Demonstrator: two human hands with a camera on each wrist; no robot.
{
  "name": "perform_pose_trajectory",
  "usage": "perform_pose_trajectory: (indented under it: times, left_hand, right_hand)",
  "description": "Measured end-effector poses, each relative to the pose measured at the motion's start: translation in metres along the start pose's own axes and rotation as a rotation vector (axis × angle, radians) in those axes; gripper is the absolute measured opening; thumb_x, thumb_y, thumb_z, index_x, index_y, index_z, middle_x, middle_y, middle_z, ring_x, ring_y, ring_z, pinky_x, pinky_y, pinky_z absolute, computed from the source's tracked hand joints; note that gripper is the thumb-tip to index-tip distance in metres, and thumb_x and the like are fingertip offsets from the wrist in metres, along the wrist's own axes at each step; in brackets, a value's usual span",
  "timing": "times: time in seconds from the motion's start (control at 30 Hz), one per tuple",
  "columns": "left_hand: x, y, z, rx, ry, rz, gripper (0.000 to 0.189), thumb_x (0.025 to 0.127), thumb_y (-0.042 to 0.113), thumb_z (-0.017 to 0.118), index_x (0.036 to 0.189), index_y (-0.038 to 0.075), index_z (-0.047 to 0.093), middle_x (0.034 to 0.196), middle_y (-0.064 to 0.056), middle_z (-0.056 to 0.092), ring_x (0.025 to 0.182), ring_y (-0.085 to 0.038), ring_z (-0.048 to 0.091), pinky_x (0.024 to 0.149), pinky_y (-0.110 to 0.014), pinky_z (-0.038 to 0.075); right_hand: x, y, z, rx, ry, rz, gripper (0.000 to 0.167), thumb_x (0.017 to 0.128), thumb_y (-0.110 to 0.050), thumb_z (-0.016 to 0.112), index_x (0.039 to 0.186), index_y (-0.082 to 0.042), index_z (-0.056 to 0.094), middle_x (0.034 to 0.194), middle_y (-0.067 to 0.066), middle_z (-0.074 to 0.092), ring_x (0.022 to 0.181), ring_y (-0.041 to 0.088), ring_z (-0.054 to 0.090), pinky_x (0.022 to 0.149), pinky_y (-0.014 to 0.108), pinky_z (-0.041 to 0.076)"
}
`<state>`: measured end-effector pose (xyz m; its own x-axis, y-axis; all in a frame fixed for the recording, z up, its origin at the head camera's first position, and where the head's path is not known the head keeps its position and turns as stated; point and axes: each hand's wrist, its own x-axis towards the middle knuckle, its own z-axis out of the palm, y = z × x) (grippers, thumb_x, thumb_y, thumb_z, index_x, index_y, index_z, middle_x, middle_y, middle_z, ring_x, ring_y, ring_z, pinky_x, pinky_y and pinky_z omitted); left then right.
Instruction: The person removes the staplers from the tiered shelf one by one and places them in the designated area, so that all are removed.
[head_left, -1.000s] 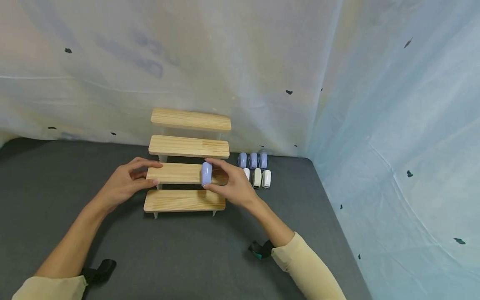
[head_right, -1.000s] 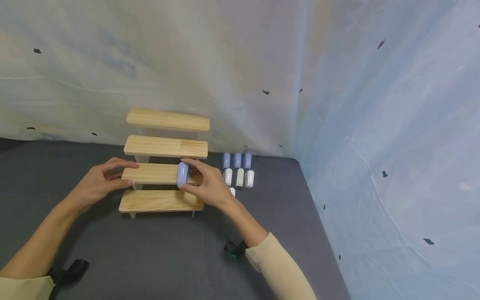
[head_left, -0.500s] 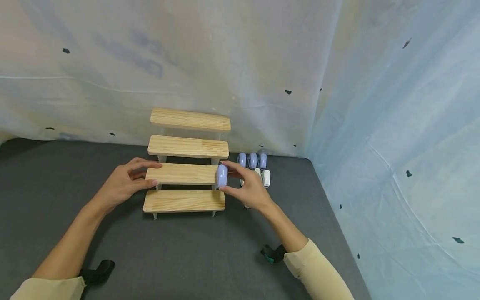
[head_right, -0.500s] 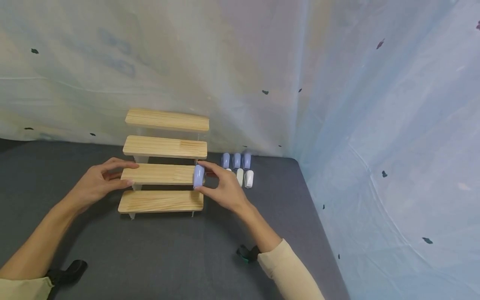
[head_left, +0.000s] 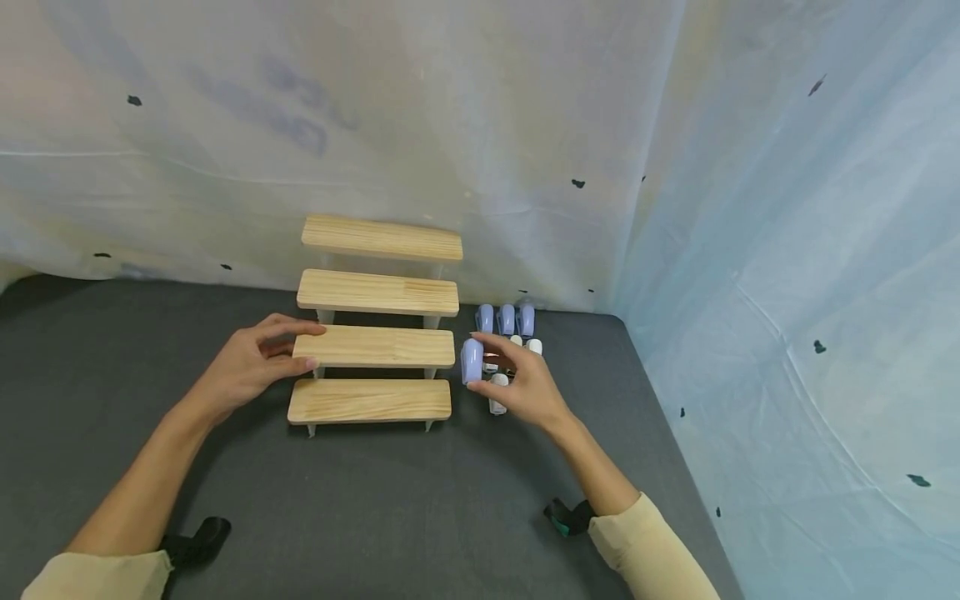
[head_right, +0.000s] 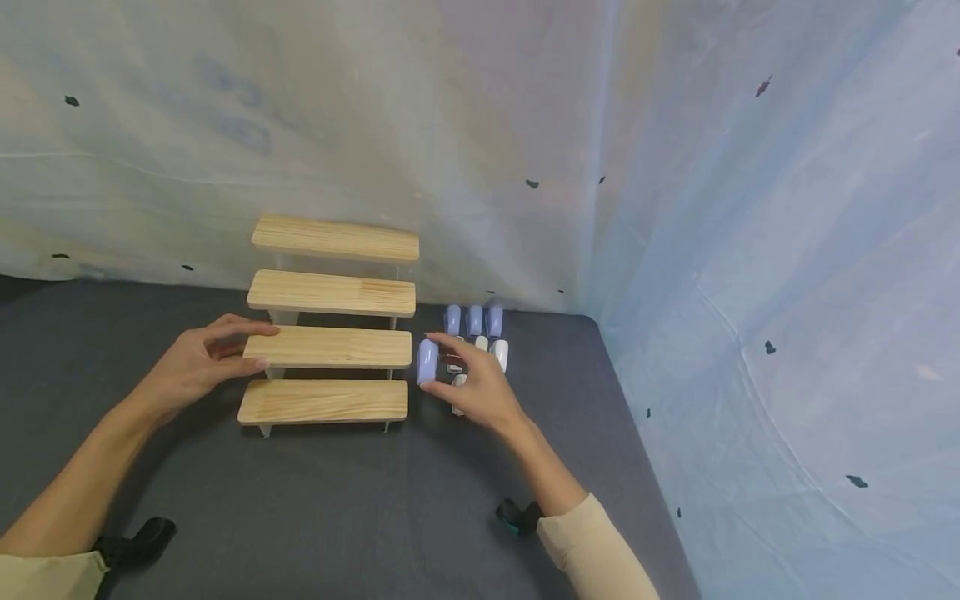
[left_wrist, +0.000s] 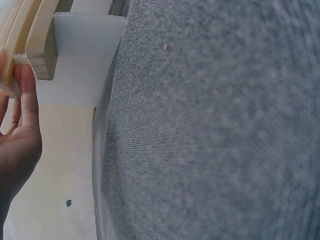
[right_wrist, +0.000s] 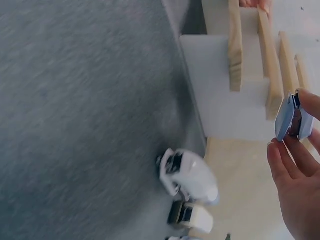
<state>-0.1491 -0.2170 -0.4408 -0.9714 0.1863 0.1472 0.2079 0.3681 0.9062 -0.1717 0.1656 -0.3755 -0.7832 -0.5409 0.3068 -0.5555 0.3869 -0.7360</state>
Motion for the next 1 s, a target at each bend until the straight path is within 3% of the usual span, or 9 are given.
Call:
perform_pose_trajectory:
  times: [0.23, 0.53, 0.8, 1.0]
  left_hand:
    - [0.000, 0.001, 0.000, -0.009, 0.005, 0.000, 0.047, 0.092, 0.025, 0.074, 0.136, 0.011, 0.061, 0.126, -0.006, 0.050, 0.128, -0.042, 0.047, 0.085, -0.011, 0.045]
    - [-0.001, 0.002, -0.002, 0.009, 0.008, -0.005, 0.047, 0.093, 0.027, 0.074, 0.135, 0.012, 0.061, 0.126, -0.005, 0.050, 0.129, -0.041, 0.047, 0.085, -0.012, 0.045]
    - [-0.002, 0.002, 0.000, 0.009, 0.003, 0.006, 0.046, 0.093, 0.025, 0.073, 0.135, 0.011, 0.061, 0.126, -0.006, 0.050, 0.125, -0.038, 0.050, 0.082, -0.013, 0.049]
    - [-0.001, 0.002, 0.001, 0.010, 0.006, -0.001, 0.047, 0.092, 0.026, 0.074, 0.135, 0.011, 0.061, 0.125, -0.006, 0.050, 0.124, -0.038, 0.051, 0.082, -0.014, 0.049]
  right_hand:
    - [-0.013, 0.015, -0.008, -0.001, 0.023, 0.023, 0.062, 0.079, 0.005, 0.081, 0.136, 0.008, 0.054, 0.129, 0.023, 0.061, 0.113, 0.037, 0.062, 0.095, 0.052, 0.050]
    - [-0.025, 0.029, -0.017, 0.018, 0.038, 0.052, 0.062, 0.080, 0.008, 0.079, 0.136, 0.008, 0.054, 0.134, 0.026, 0.057, 0.118, 0.038, 0.058, 0.097, 0.055, 0.048]
    - [-0.037, 0.040, -0.023, 0.015, 0.034, 0.105, 0.063, 0.079, 0.009, 0.079, 0.136, 0.011, 0.052, 0.136, 0.028, 0.054, 0.123, 0.039, 0.056, 0.100, 0.050, 0.048]
    - [-0.045, 0.048, -0.027, 0.016, 0.045, 0.139, 0.062, 0.079, 0.008, 0.080, 0.136, 0.006, 0.054, 0.134, 0.024, 0.056, 0.120, 0.038, 0.057, 0.100, 0.051, 0.047]
